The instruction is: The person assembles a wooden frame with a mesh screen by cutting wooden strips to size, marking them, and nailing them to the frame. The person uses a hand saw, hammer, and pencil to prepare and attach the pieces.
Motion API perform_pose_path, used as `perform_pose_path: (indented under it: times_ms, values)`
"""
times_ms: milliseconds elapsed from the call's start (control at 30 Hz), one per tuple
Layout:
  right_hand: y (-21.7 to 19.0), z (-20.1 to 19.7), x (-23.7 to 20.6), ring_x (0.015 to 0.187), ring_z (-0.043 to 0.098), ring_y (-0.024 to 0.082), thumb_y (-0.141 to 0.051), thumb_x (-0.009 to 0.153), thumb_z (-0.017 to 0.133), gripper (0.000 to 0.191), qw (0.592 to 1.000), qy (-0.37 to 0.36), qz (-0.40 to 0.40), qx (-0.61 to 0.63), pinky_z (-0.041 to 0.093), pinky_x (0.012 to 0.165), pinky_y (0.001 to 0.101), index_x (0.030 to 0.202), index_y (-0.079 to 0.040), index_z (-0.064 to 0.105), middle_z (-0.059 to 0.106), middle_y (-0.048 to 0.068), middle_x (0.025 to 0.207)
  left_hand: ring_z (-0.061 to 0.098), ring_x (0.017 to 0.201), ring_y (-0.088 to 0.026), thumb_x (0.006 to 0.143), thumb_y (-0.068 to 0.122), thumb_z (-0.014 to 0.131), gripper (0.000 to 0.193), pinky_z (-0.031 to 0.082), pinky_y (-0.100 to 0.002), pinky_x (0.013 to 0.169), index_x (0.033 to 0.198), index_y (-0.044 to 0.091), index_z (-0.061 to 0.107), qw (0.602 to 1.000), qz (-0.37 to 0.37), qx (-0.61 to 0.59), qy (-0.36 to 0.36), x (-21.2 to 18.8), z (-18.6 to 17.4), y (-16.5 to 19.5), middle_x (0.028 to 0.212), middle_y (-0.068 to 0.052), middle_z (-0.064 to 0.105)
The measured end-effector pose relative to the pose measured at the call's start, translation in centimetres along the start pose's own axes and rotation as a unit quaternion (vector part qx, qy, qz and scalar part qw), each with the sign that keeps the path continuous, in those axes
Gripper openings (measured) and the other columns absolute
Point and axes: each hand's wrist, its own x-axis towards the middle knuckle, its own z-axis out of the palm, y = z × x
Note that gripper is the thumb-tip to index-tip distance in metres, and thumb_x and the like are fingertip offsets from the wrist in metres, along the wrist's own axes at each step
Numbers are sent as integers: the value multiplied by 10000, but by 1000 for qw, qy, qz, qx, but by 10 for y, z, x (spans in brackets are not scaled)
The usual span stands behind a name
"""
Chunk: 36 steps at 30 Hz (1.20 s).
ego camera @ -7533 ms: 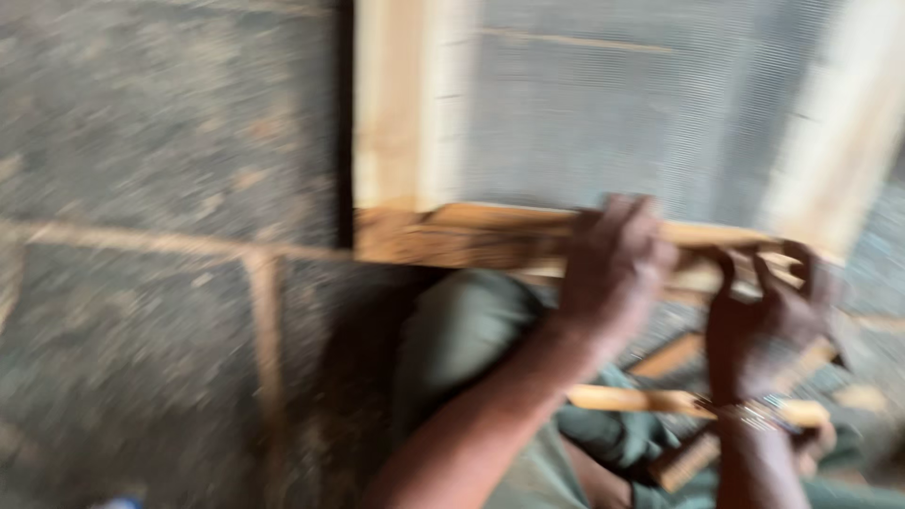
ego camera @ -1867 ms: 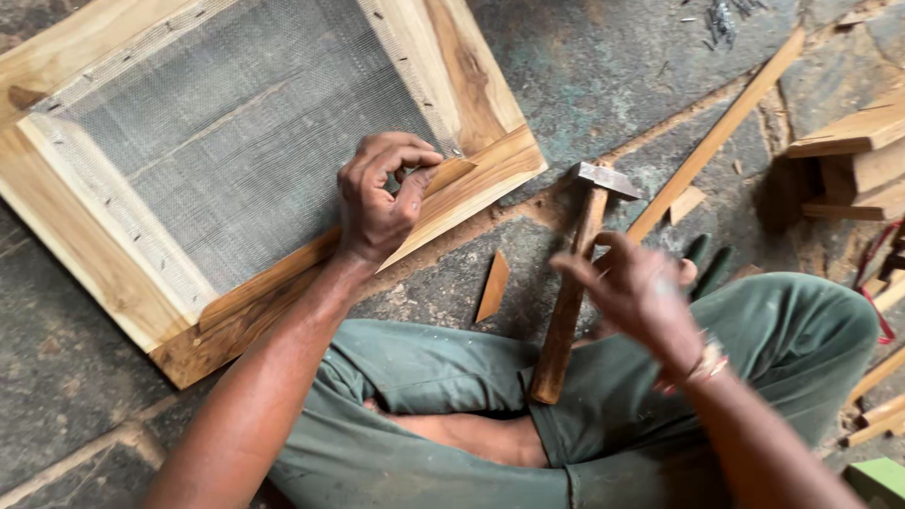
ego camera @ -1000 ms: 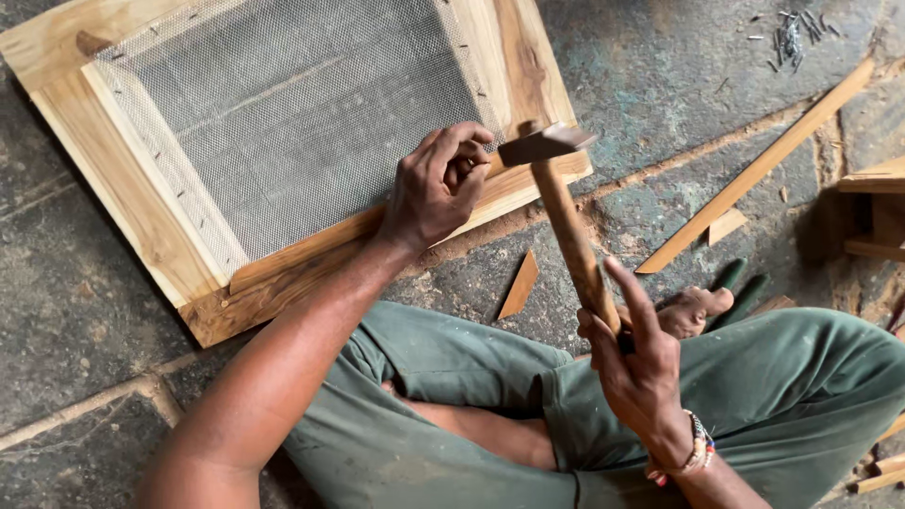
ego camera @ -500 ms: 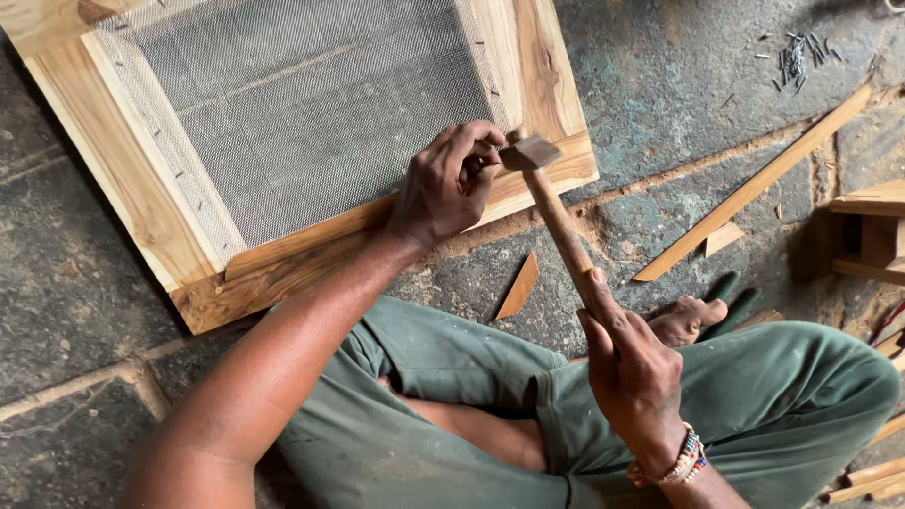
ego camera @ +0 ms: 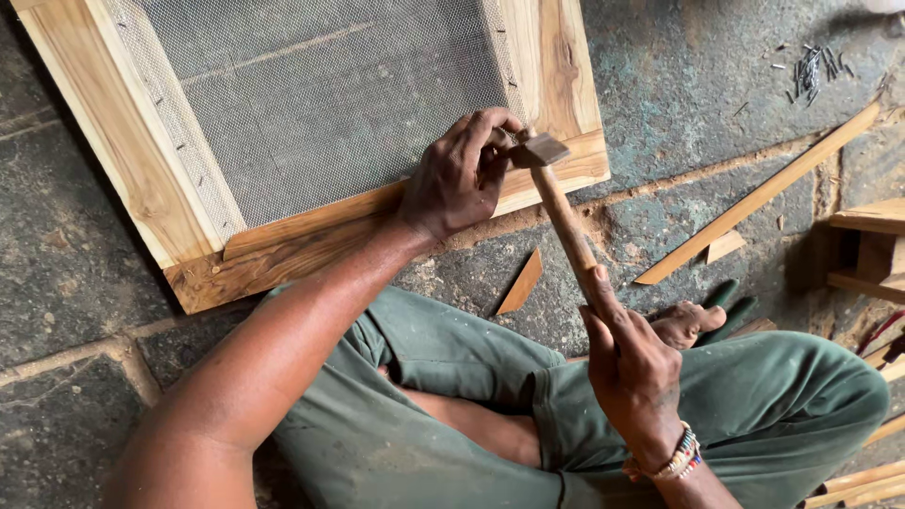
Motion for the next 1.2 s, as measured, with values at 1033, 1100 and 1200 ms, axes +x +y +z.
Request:
perform_pose_path:
  times_ms: [1033, 1100, 1200]
  values:
    - [-6, -12, 8, 901, 759, 211, -34, 958, 714, 508, 1000, 2, -14, -3, 562, 809, 355, 1449, -86, 595, 768, 144, 1093, 579, 896, -182, 830, -99, 570, 729, 555, -305, 756, 1499, 19, 305, 999, 15, 18, -30, -3, -3, -3, 954, -63, 516]
    - [-6, -12, 10, 883, 762, 210, -39, 950, 725, 507, 1000, -6, -13, -1, 562, 791, 347, 1440, -77, 603, 770, 145, 1101, 585, 898, -182, 854, -107, 567, 707, 565, -283, 746, 1499, 2, 299, 1000, 16, -5, -18, -4, -2, -3, 978, -70, 521]
    - [-5, -15, 8, 929, 770, 208, -23, 986, 704, 503, 999, 8, -30, 17, 571, 825, 319, 1471, -73, 580, 757, 150, 1178, 575, 871, -184, 812, -115, 559, 705, 558, -291, 761, 1466, 8, 326, 1000, 0, 3, -26, -3, -2, -5, 949, -65, 503]
